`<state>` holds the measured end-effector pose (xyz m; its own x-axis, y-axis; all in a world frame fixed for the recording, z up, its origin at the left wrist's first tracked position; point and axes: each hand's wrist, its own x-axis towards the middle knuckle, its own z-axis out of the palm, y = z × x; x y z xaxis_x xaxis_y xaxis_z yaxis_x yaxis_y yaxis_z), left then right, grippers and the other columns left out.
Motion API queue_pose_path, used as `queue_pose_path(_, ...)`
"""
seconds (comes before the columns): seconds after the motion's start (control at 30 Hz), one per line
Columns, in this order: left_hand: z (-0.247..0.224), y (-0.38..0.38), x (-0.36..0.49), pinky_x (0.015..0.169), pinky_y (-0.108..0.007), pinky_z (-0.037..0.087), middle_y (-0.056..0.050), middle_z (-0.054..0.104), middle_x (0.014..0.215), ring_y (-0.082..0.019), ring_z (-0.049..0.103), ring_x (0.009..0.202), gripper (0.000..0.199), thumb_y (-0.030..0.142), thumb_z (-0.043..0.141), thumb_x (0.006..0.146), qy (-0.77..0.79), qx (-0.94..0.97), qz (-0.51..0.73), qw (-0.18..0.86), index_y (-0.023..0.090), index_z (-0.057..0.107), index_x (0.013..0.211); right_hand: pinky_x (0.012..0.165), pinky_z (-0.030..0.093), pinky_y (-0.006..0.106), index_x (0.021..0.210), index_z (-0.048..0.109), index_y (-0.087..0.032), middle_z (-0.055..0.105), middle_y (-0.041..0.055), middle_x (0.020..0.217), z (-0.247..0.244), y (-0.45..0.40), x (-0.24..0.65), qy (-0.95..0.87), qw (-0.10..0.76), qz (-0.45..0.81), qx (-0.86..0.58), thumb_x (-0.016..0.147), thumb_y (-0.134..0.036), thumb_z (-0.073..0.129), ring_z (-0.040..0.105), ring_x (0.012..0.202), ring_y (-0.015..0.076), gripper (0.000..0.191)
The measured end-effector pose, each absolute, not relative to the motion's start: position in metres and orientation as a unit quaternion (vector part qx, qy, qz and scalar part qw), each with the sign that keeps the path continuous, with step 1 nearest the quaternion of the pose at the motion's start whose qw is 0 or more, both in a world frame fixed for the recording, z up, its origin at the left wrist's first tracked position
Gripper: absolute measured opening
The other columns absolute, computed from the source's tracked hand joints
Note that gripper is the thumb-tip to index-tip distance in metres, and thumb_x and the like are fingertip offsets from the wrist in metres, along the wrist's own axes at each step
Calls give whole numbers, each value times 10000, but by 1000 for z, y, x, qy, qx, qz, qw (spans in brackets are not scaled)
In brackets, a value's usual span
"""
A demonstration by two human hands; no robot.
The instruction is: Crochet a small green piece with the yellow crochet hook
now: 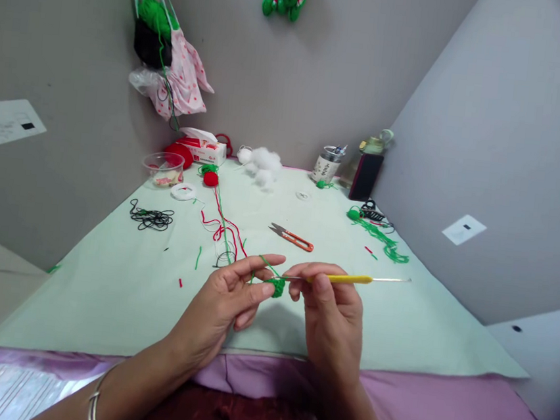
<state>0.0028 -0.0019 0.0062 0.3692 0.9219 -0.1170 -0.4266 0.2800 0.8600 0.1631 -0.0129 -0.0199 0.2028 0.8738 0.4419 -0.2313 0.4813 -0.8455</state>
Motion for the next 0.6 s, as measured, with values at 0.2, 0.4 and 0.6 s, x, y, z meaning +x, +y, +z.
queue_pose_path(0.2,3,-3,-4,455,-179,252,31,591,855,10,350,483,327,281,905,805,327,402,470,714,263,852,1128,679,586,281,979,753,-239,769,31,907,-14,-18,163,-550,679,345,-342,1078,-256,545,688,725,135,231)
queue_pose_path(0.4,-6,-5,0,458,-142,288,43,605,902,19,395,501,412,255,899,830,343,415,517,665,309,811,1230,774,625,334,1195,733,-234,782,87,1038,-29,-24,160,-742,572,-11,-350,997,-74,609,747,947,201,283)
queue_pose_path(0.6,2,-1,3,409,-136,191,119,420,578,16,180,428,408,204,914,792,270,284,447,804,164,816,1186,707,591,306,1101,766,-254,745,46,935,-29,-21,163,-648,657,104,-370,1030,-109,574,697,812,163,250)
